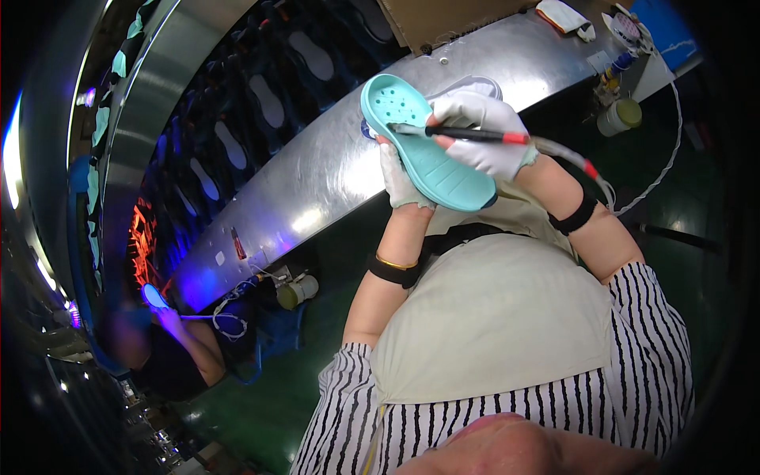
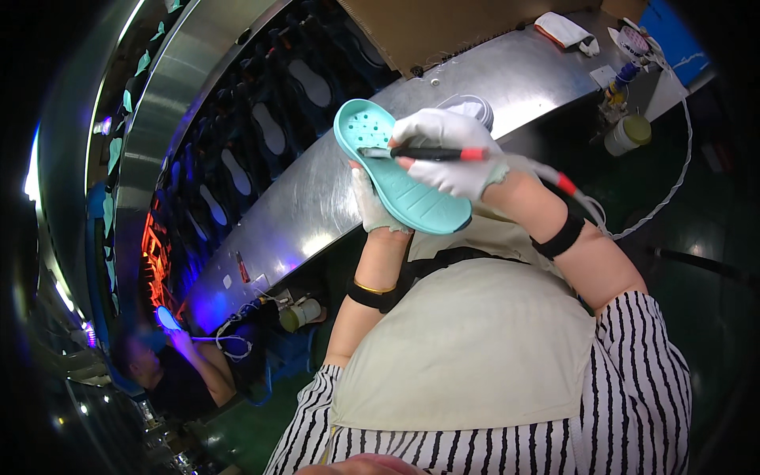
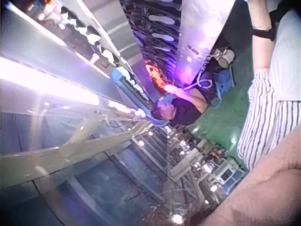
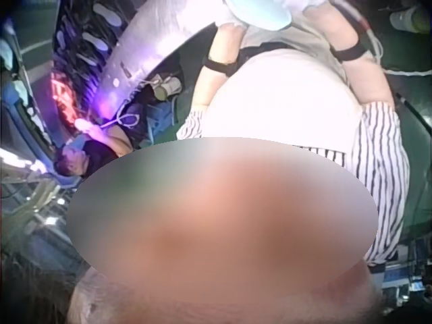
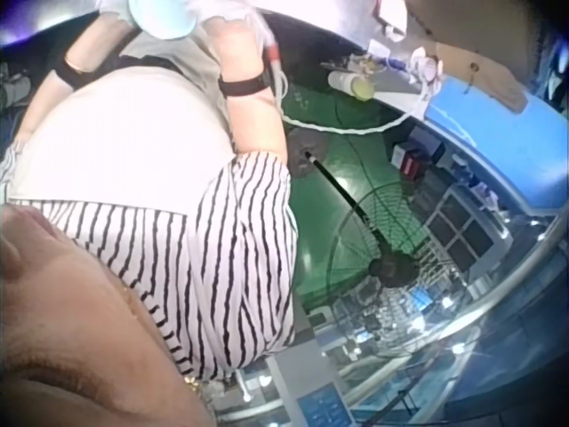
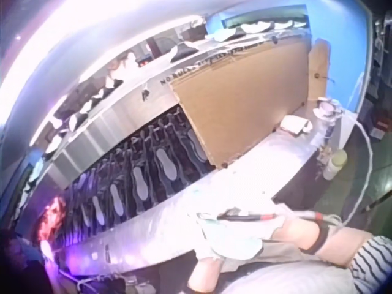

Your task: Applying adhesive or primer to the bottom of shoe soles using a brush.

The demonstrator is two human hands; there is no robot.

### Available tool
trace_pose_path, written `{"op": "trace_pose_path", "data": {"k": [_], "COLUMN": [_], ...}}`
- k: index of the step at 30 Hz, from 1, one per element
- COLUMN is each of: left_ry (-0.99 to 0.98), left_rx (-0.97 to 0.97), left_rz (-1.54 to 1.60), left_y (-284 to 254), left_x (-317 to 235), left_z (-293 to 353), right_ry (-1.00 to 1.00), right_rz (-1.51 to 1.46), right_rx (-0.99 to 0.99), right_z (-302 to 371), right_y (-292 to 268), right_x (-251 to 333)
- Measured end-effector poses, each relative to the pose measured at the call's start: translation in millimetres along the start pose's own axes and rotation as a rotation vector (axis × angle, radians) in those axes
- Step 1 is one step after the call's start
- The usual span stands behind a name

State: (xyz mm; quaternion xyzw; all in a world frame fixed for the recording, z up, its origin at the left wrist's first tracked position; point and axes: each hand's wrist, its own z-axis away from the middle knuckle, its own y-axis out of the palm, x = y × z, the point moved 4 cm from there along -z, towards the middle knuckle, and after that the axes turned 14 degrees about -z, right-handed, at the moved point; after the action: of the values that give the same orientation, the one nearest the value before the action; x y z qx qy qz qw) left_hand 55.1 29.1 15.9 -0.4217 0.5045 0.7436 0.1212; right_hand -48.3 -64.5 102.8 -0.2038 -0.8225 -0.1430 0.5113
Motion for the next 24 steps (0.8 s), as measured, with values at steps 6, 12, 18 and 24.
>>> {"op": "trace_pose_path", "data": {"k": [6,12,18,24], "left_ry": [0.077,0.064,0.025,-0.007], "left_rx": [0.055,0.085,0.02,0.046], "left_rz": [0.099,0.045,0.209,0.294], "left_y": [4,-3,7,27], "left_x": [-11,-21,-30,-18], "left_z": [-8,-17,-12,12], "right_ry": [0.014,-0.118,0.333,0.203], "right_rz": [-0.029,0.162,-0.233,-0.202], "right_rx": [0.134,0.238,-0.039,-0.06], "right_z": [12,21,15,8], "right_y": [6,12,-6,-15], "right_x": [4,7,-11,-7]}}
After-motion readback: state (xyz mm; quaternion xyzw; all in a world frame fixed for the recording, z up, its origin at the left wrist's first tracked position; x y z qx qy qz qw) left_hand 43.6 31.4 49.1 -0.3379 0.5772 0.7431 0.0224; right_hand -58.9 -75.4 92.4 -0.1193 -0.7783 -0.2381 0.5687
